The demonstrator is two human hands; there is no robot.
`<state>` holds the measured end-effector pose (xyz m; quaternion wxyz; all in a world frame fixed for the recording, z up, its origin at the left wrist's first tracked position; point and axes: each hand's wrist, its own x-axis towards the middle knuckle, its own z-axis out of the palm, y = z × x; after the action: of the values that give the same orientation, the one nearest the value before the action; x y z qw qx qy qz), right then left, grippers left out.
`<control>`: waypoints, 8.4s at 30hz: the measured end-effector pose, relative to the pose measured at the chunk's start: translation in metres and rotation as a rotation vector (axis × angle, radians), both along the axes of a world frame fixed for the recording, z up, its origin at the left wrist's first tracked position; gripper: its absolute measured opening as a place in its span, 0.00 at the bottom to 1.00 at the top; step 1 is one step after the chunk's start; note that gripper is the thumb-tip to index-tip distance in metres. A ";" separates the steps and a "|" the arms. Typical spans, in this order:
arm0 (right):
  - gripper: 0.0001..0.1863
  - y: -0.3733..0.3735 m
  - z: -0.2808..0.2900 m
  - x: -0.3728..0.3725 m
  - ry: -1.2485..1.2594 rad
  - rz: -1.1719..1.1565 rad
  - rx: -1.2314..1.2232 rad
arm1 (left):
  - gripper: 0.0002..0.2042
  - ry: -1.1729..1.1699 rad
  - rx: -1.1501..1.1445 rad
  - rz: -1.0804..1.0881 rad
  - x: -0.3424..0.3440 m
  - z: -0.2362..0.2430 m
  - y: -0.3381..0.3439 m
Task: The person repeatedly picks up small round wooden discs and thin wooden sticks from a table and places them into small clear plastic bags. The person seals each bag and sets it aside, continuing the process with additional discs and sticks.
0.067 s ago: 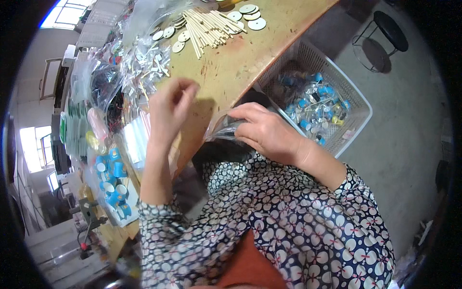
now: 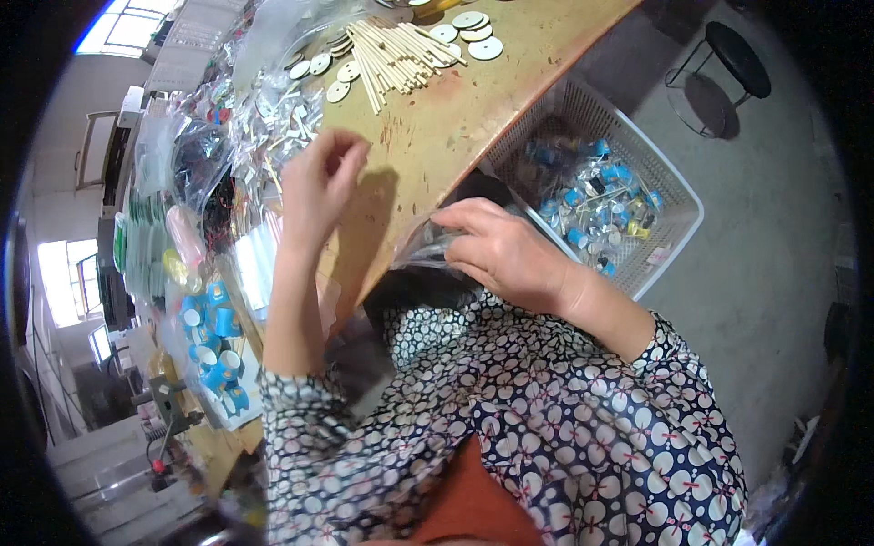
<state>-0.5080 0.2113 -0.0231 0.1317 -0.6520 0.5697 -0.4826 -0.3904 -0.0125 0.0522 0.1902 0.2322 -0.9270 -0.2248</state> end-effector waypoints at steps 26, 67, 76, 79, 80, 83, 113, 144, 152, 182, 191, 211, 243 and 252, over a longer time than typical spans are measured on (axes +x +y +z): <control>0.06 0.003 -0.014 -0.006 0.131 -0.109 -0.074 | 0.04 -0.036 0.031 -0.130 0.076 0.048 0.034; 0.04 0.026 -0.019 0.001 0.064 -0.178 0.020 | 0.20 0.143 -0.328 -0.230 -0.177 -0.046 -0.056; 0.01 0.017 -0.025 -0.004 0.029 -0.130 -0.048 | 0.11 0.103 -0.374 -0.012 -0.157 -0.024 -0.055; 0.03 0.021 -0.029 -0.013 0.058 -0.220 -0.105 | 0.10 0.406 0.278 -0.269 -0.115 -0.008 -0.020; 0.04 0.017 -0.026 -0.011 0.005 -0.217 -0.101 | 0.09 0.402 0.208 -0.305 -0.084 -0.003 -0.012; 0.05 0.011 -0.014 -0.008 -0.016 -0.198 -0.086 | 0.08 0.380 0.152 -0.237 -0.006 0.000 0.036; 0.09 -0.026 0.005 0.053 0.208 0.162 -0.068 | 0.05 0.128 0.329 0.271 0.122 -0.097 0.094; 0.04 -0.031 -0.006 0.038 -0.874 0.157 0.416 | 0.21 0.603 1.011 0.313 0.153 -0.100 0.122; 0.03 -0.027 -0.010 0.061 -0.456 -0.015 0.280 | 0.06 0.343 0.270 0.181 0.113 -0.076 0.117; 0.02 -0.005 -0.019 0.004 -0.705 -0.085 0.388 | 0.05 0.144 0.221 -0.002 0.149 -0.055 0.110; 0.11 0.027 -0.050 -0.091 0.319 -0.604 0.300 | 0.10 0.102 -0.353 0.687 0.223 -0.051 -0.021; 0.06 -0.050 -0.002 0.060 -0.235 0.014 0.331 | 0.08 0.522 0.114 0.837 0.260 -0.093 -0.066; 0.24 -0.138 0.012 0.092 -0.908 0.603 0.653 | 0.06 0.297 -0.304 0.345 0.218 -0.050 0.044; 0.11 -0.097 0.000 0.089 -0.727 0.439 0.714 | 0.06 0.161 -0.374 0.319 0.202 -0.064 0.057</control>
<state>-0.4192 0.1147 -0.0235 0.6302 -0.4616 0.4666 -0.4147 -0.1887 0.0441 -0.0119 0.3363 0.3177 -0.8859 -0.0343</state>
